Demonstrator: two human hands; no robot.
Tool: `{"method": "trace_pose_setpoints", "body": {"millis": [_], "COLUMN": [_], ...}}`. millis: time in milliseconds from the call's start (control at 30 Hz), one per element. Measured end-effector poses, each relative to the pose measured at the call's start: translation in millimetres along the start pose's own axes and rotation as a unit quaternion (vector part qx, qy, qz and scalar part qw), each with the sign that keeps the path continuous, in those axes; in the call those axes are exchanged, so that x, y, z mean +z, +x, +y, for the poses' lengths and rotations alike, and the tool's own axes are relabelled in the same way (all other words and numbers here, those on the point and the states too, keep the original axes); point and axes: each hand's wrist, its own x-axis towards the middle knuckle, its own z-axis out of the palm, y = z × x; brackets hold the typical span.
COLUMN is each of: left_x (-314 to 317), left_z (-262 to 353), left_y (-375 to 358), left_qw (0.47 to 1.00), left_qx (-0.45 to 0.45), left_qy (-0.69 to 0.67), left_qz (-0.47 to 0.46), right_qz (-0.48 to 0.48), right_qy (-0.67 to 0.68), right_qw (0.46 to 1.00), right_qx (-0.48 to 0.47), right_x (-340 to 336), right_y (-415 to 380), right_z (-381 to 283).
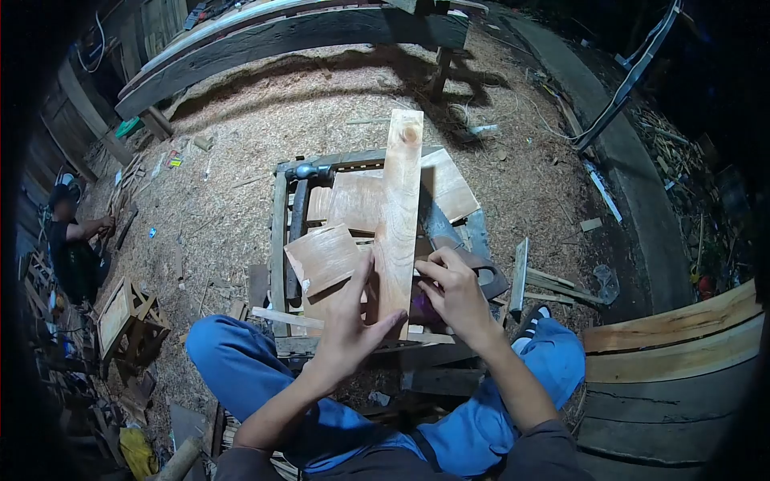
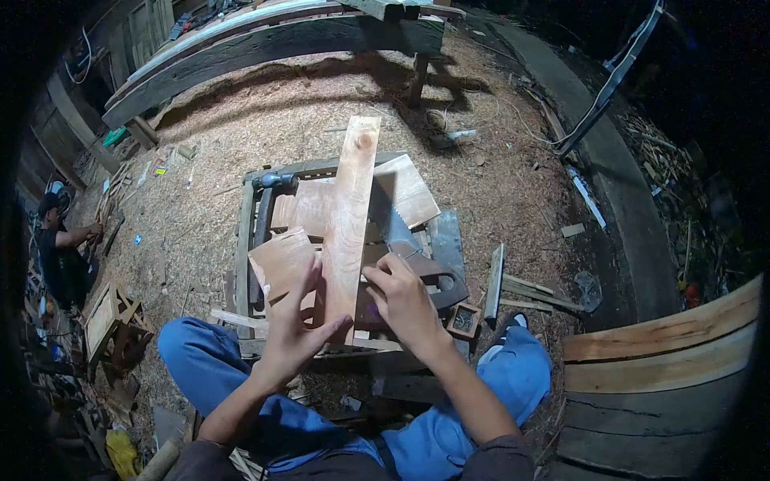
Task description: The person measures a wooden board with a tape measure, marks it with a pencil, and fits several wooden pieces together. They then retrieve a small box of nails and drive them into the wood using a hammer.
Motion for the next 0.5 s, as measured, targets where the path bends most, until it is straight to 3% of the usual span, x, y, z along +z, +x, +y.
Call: {"method": "trace_pose_setpoints", "body": {"millis": [33, 133, 267, 500], "left_x": [-0.6, 0.5, -4.2, -2.8], "left_z": [2.3, -0.1, -9.9, 5.0], "left_y": [0.7, 4.1, 2.0, 7.2], "left_qw": [0.999, 0.994, 1.000, 0.999], "left_qx": [-0.033, -0.010, 0.013, -0.032], "left_qy": [-0.032, -0.087, 0.013, 0.003], "left_qz": [0.004, 0.068, 0.013, -0.016], "right_qz": [0.005, 0.019, 0.023, 0.033], "right_qy": [0.000, 0.006, 0.010, 0.016], "right_qw": [1.000, 1.000, 1.000, 0.999], "right_qx": [0.002, -0.003, -0.005, -0.002], "right_x": [0.4, 0.2, -0.5, 2.0], "right_y": [-0.2, -0.1, -0.5, -0.4], "right_z": [0.2, -3.0, 0.7, 5.2]}}
